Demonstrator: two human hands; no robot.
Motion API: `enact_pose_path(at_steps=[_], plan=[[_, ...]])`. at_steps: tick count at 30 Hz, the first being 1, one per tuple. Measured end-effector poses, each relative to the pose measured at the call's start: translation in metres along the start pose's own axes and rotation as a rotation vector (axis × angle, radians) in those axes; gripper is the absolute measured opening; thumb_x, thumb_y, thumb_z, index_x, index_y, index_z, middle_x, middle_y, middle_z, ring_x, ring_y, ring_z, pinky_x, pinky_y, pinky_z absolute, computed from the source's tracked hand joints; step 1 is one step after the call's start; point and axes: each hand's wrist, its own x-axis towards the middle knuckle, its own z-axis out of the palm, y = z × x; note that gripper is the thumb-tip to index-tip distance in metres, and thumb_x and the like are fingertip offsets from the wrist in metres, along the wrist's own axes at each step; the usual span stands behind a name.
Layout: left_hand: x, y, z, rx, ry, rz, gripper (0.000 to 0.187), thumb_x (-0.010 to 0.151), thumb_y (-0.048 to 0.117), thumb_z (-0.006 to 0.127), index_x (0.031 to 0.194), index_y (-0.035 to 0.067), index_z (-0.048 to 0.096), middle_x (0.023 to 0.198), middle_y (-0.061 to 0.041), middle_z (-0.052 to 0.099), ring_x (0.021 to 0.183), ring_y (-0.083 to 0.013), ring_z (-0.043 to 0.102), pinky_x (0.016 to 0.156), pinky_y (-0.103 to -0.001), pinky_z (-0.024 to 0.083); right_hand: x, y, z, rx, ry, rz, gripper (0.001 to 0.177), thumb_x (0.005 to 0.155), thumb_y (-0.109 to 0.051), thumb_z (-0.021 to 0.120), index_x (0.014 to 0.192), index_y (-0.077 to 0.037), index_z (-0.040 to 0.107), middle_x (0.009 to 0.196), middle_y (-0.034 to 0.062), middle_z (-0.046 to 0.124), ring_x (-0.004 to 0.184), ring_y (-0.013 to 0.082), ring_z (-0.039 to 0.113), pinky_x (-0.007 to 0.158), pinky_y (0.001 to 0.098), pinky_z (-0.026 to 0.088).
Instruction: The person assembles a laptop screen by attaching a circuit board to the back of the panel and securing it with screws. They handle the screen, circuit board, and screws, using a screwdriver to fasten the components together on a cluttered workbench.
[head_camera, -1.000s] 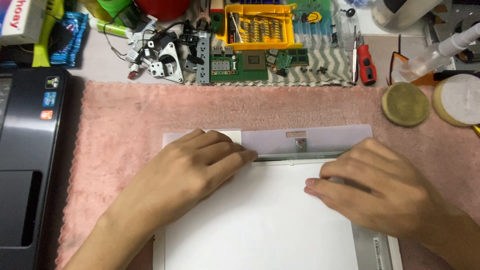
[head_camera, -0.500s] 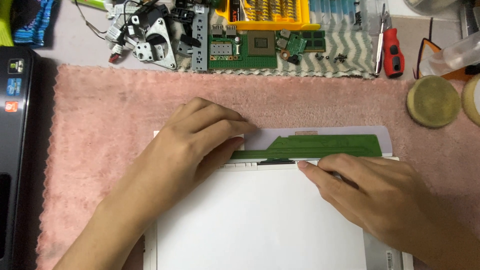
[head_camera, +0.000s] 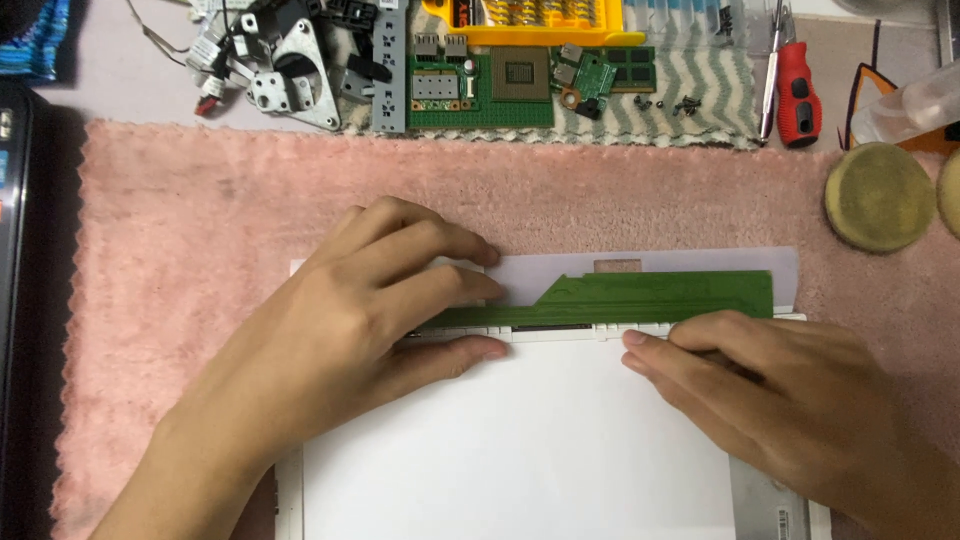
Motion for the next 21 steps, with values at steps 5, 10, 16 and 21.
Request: enact_pose_path(at_steps=[5,10,16,21], plan=[[0.001,0.002,0.000,0.015,-0.003,0.001,0.028,0.108,0.027,0.084,0.119,0.002,0.076,0.129,-0.014,0.078,0.120,-0.0354,0.067,0.103,-0.045,0.060,0.014,0.000,-0.007,-0.002,0.036,-0.052,0.029,0.108,-0.018,0.082,0.135,-0.026,0.078,0.108,-0.0034,0.075,0.075,0.0187,0.071,0.059,0.0407,0.052],[0.002,0.001,-0.001,-0.024,-0.024,-0.031,0.033,0.106,0.030,0.084,0.123,0.004,0.076,0.130,-0.011,0.079,0.118,-0.0331,0.066,0.103,-0.043,0.057,0.011,0.001,-0.006,0.043,-0.092,-0.018,0.032,0.107,-0.023,0.076,0.139,-0.024,0.074,0.117,-0.0040,0.074,0.085,0.0198,0.076,0.066,0.0403,0.056],[0.000,-0.002,-0.001,-0.045,-0.019,-0.032,0.032,0.107,0.030,0.083,0.121,0.003,0.072,0.130,-0.012,0.079,0.118,-0.0335,0.066,0.104,-0.043,0.058,0.024,-0.007,-0.013,-0.025,-0.012,-0.133,0.021,0.114,-0.022,0.070,0.132,-0.013,0.075,0.117,0.0028,0.075,0.083,0.0246,0.073,0.068,0.0399,0.054],[-0.002,-0.004,0.001,-0.054,0.001,-0.026,0.037,0.107,0.029,0.084,0.129,0.001,0.071,0.131,-0.013,0.078,0.120,-0.0342,0.066,0.104,-0.044,0.060,0.025,-0.010,-0.011,-0.085,-0.004,-0.196,0.020,0.114,-0.014,0.067,0.132,-0.008,0.074,0.120,0.0088,0.074,0.088,0.0285,0.074,0.074,0.0427,0.060]])
